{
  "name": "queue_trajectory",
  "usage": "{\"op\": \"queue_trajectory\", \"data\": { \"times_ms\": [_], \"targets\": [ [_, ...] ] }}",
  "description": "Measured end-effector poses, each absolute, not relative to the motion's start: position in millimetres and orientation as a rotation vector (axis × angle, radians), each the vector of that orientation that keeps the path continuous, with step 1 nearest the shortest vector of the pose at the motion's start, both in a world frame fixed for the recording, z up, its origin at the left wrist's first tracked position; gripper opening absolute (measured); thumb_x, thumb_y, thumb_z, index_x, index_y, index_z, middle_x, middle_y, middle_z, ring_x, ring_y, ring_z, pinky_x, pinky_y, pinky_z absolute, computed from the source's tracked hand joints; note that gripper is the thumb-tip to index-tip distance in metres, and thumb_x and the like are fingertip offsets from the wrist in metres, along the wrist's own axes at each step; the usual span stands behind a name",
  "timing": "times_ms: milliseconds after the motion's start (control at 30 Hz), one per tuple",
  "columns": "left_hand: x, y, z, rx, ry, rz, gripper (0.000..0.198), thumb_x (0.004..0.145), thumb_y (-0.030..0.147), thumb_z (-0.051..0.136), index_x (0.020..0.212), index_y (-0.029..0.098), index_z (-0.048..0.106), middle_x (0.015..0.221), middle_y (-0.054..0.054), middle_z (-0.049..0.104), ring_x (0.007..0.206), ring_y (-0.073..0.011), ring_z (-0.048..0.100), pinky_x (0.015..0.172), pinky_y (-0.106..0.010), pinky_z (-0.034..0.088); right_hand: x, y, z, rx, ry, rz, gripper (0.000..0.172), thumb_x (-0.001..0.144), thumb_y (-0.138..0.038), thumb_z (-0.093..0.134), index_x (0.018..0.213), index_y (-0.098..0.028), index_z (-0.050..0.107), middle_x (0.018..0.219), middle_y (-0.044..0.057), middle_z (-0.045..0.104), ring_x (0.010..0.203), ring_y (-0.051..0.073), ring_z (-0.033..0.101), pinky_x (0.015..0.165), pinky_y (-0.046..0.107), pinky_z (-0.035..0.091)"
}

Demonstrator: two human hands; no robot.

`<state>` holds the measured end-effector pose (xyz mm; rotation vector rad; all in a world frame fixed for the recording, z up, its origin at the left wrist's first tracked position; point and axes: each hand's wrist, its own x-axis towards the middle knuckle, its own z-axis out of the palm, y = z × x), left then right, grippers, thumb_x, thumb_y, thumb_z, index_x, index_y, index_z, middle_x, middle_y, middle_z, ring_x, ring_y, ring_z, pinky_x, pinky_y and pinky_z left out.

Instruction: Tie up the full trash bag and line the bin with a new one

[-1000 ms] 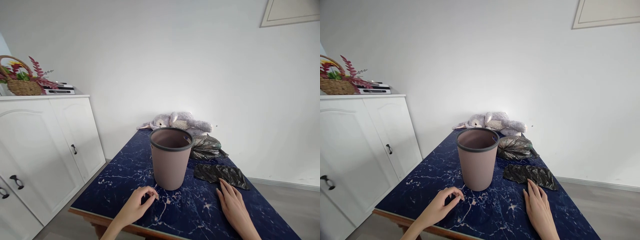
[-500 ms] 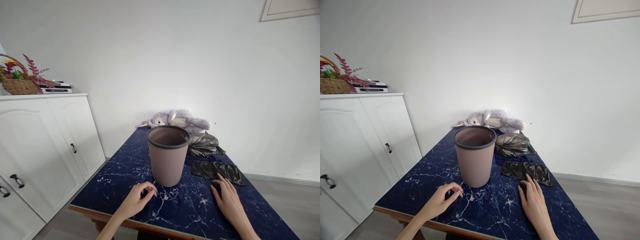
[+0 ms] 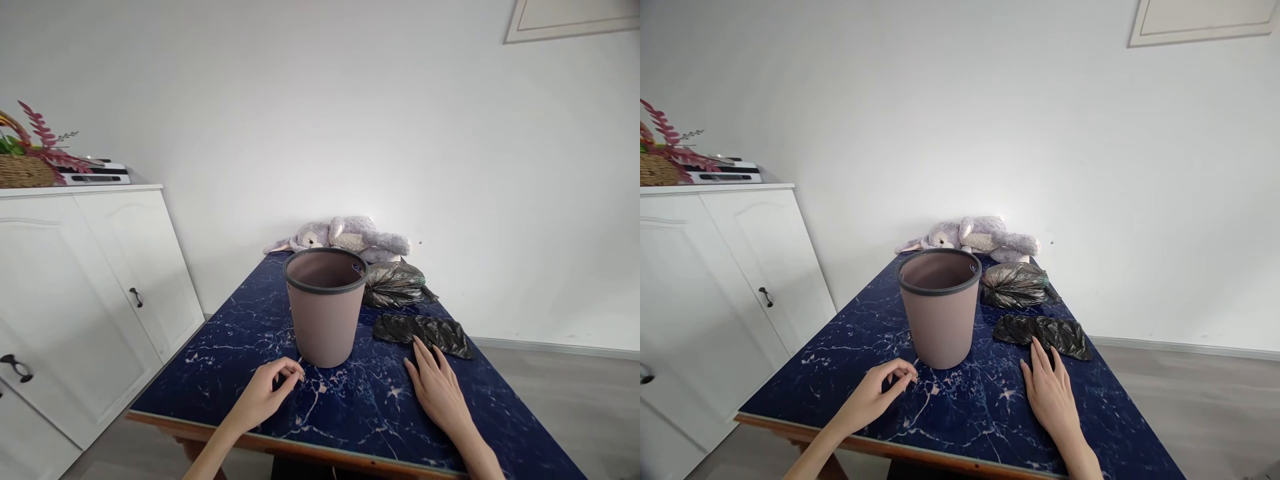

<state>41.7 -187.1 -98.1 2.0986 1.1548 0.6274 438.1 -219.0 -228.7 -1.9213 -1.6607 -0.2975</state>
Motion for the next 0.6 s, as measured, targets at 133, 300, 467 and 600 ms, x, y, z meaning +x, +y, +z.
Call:
{"op": "queue_trajectory", "data": {
  "times_ms": [133,300,467,600],
  "targets": [
    [40.8,-186.6,-99.5,2.101,1.155,0.63,0.034,0.108,0.052,0.052,0.112,0.027,0.075,0.111,-0.003,0.08,0.098,-0.0214,0.071,0.082,-0.031,0.048,439.9,-216.8,-234.7,-1.86,-1.626,-0.312,0.074,0.11,-0.059,0.022,0.163,-0.012,0.043,0.166,0.011,0.049,0.153,0.044,0.038,0.122,0.062,0.039],
    [40.8,-185.9,-100.9,2.107,1.154,0.643,0.034,0.108,0.053,0.052,0.112,0.028,0.074,0.111,-0.004,0.08,0.098,-0.0218,0.071,0.083,-0.031,0.048,443.0,-214.1,-236.8,-1.753,-1.575,-0.379,0.073,0.111,-0.055,0.026,0.17,-0.012,0.027,0.166,0.019,0.044,0.151,0.041,0.042,0.123,0.059,0.038],
    [40.0,-187.2,-101.8,2.099,1.154,0.642,0.034,0.108,0.053,0.051,0.113,0.028,0.074,0.111,-0.003,0.08,0.098,-0.0209,0.071,0.085,-0.031,0.048,446.6,-211.4,-234.2,-1.71,-1.561,-0.449,0.074,0.113,-0.053,0.024,0.172,-0.01,0.016,0.166,0.025,0.04,0.152,0.041,0.04,0.123,0.059,0.037],
    [40.2,-187.7,-101.5,2.094,1.152,0.652,0.034,0.108,0.053,0.051,0.112,0.028,0.074,0.11,-0.003,0.08,0.098,-0.0214,0.071,0.087,-0.031,0.049,446.7,-210.6,-233.5,-1.698,-1.543,-0.466,0.074,0.113,-0.054,0.025,0.173,-0.012,0.013,0.166,0.024,0.04,0.152,0.041,0.041,0.123,0.06,0.037]
  ]
}}
